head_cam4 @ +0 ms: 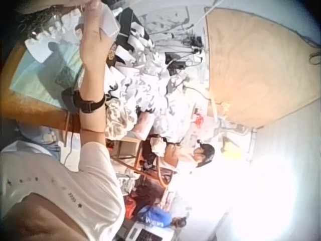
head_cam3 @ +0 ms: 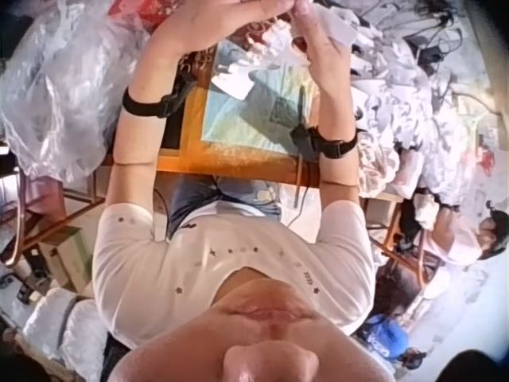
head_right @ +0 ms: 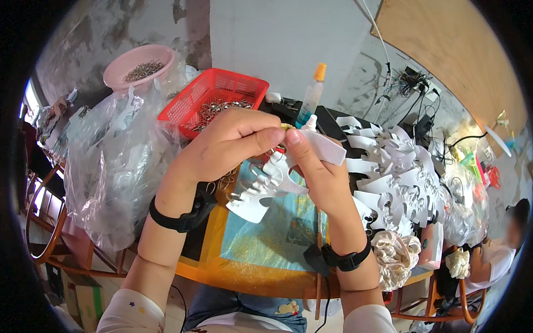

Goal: Apply adhesive and attach metal eyelets or components to white shoe upper parts.

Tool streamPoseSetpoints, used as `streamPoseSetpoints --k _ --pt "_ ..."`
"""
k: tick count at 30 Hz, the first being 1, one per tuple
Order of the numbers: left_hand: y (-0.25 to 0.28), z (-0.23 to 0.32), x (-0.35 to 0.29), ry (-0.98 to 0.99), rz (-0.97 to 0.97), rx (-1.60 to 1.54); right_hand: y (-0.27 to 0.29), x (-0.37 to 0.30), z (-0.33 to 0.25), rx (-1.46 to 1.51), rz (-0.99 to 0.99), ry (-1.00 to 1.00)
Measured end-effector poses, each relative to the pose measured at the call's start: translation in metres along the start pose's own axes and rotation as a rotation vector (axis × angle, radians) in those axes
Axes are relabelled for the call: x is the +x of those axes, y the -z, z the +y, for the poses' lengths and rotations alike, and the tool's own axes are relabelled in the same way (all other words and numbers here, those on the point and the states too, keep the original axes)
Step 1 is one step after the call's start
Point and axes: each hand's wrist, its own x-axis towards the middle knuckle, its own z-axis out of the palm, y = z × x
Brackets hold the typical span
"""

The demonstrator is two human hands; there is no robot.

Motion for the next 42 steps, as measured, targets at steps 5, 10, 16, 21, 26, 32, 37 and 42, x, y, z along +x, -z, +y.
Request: streamPoseSetpoints --k 5,10,16,21,26,32,37,42 --pt "-0.014 0.005 0.001 -0.069 0.217 0.073 -0.004 0.0 -0.002 0.057 0.124 0.02" --pt "-0.026 0.0 0.003 -0.053 0.353 -0.092 -0.008 -0.002 0.001 0.052 0.189 0.01" --pt "-0.036 0.002 0.005 -0.206 0.513 0.026 -0.019 -0.005 0.004 0.062 0.304 0.118" --pt "-0.049 -0.006 0.007 -0.285 0.59 -0.011 -0.018 -0.006 0.013 0.052 0.307 0.226" --pt "-0.035 -0.004 0.005 -0.224 0.543 -0.033 0.0 -0.002 0.029 0.127 0.215 0.182" --pt "-0.016 0.008 0.001 -0.241 0.522 -0.066 0.004 0.001 0.007 0.044 -0.017 0.307" --pt "-0.011 0.009 -0.001 -0.166 0.293 0.011 0.008 0.0 0.004 0.084 0.006 0.273" --pt "-0.002 0.008 -0.004 -0.16 0.098 0.071 -0.001 -0.001 -0.005 0.214 0.015 0.205"
